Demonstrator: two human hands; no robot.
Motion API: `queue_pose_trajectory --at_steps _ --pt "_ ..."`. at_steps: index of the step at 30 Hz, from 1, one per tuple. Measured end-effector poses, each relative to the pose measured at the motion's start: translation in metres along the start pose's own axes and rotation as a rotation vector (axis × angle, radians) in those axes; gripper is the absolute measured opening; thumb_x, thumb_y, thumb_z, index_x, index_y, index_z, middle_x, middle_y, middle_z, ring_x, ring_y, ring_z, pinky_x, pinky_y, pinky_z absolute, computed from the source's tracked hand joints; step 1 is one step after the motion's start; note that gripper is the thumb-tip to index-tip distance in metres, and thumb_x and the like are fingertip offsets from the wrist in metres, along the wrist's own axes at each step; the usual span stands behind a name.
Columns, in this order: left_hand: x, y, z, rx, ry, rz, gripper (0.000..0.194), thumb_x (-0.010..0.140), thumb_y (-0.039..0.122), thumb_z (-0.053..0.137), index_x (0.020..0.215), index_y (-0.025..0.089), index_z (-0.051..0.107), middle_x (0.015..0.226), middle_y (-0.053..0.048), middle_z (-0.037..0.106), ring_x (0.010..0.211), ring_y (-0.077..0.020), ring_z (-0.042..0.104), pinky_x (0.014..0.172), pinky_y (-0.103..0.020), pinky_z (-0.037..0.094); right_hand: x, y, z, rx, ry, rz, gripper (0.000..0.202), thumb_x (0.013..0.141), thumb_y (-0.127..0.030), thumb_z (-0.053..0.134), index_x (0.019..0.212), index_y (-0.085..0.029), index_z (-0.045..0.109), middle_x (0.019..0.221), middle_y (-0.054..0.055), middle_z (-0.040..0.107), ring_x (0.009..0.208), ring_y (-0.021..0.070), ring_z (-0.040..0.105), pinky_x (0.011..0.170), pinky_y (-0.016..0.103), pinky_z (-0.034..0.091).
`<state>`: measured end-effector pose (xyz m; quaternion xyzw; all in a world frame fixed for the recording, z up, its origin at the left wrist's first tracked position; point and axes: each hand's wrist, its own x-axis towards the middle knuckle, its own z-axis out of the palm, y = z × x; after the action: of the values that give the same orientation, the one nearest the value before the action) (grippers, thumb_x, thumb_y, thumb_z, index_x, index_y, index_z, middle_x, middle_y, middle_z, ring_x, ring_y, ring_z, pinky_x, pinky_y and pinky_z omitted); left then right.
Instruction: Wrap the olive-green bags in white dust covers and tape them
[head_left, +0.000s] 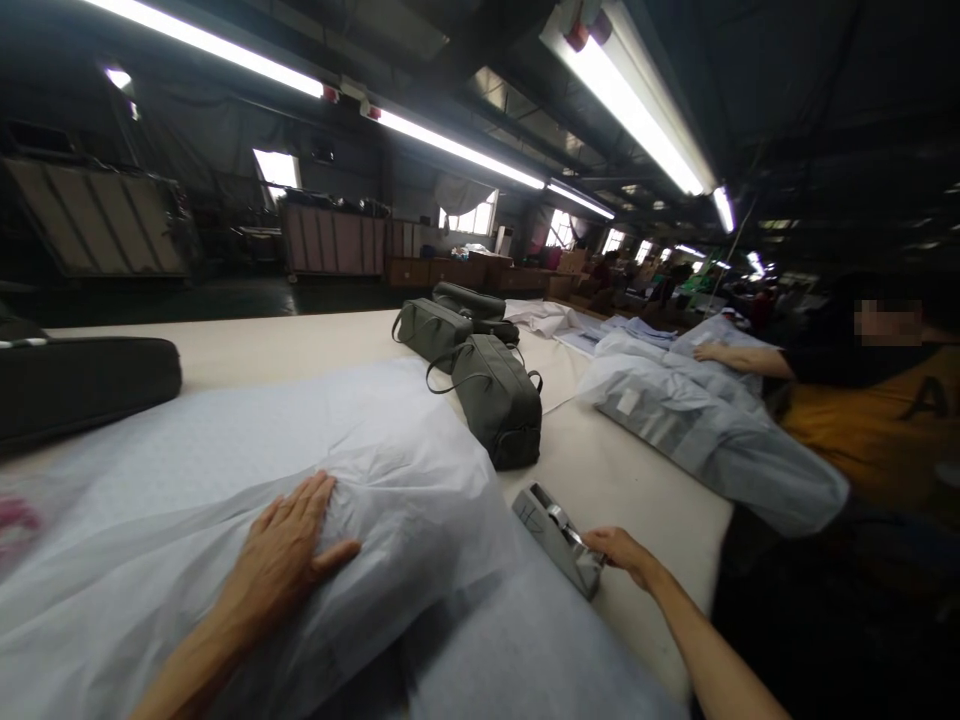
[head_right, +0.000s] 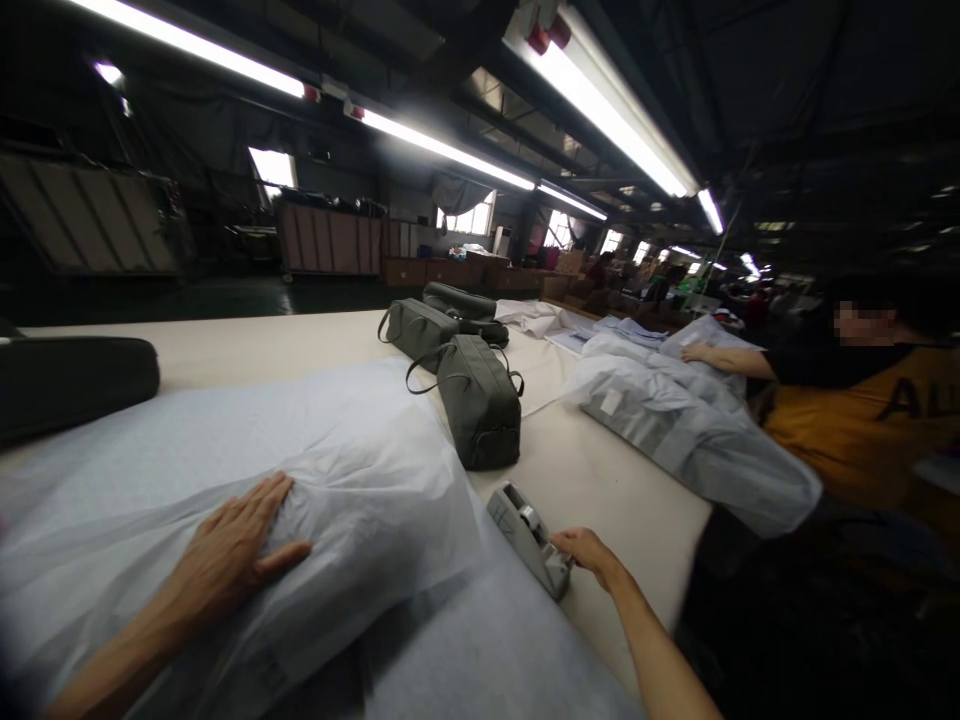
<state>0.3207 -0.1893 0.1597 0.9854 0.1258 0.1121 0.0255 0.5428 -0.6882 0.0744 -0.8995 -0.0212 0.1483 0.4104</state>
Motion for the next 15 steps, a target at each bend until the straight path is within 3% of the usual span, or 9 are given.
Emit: queue_pose_trajectory --at_steps 4,9,15 --pt "0.001 -0.001 0.001 0.004 0.021 0.004 0.079 0.078 0.057 0.052 0.14 0.009 0.043 0.15 -0.016 0.041 0.139 -0.032 0.037 0.115 -0.048 0.029 0.002 -0.001 0.009 0.117 -0.033 -0.009 0.035 0.057 -0.051 0.063 0.063 -0.017 0.068 0.057 0.001 0.061 0.058 0.0168 0.053 0.06 0.03 0.044" --pt "0.0 -0.003 0.003 0.004 0.042 0.02 0.08 0.078 0.059 0.051 0.14 0.01 0.043 0.149 -0.017 0.043 0.138 -0.0323 0.038 0.115 -0.047 0.029 -0.015 0.004 -0.002 0.204 0.081 -0.07 0.038 0.066 -0.056 0.055 0.066 -0.019 0.061 0.069 0.001 0.062 0.074 0.0174 0.057 0.076 0.03 0.047" --pt "0.002 -0.003 0.001 -0.03 0.049 0.04 0.085 0.077 0.063 0.052 0.14 0.007 0.042 0.148 -0.02 0.042 0.137 -0.0347 0.039 0.114 -0.051 0.029 -0.042 0.029 -0.006 0.176 0.075 0.108 0.028 0.078 -0.041 0.059 0.064 -0.018 0.052 0.057 -0.006 0.049 0.044 0.0084 0.043 0.049 0.025 0.04"
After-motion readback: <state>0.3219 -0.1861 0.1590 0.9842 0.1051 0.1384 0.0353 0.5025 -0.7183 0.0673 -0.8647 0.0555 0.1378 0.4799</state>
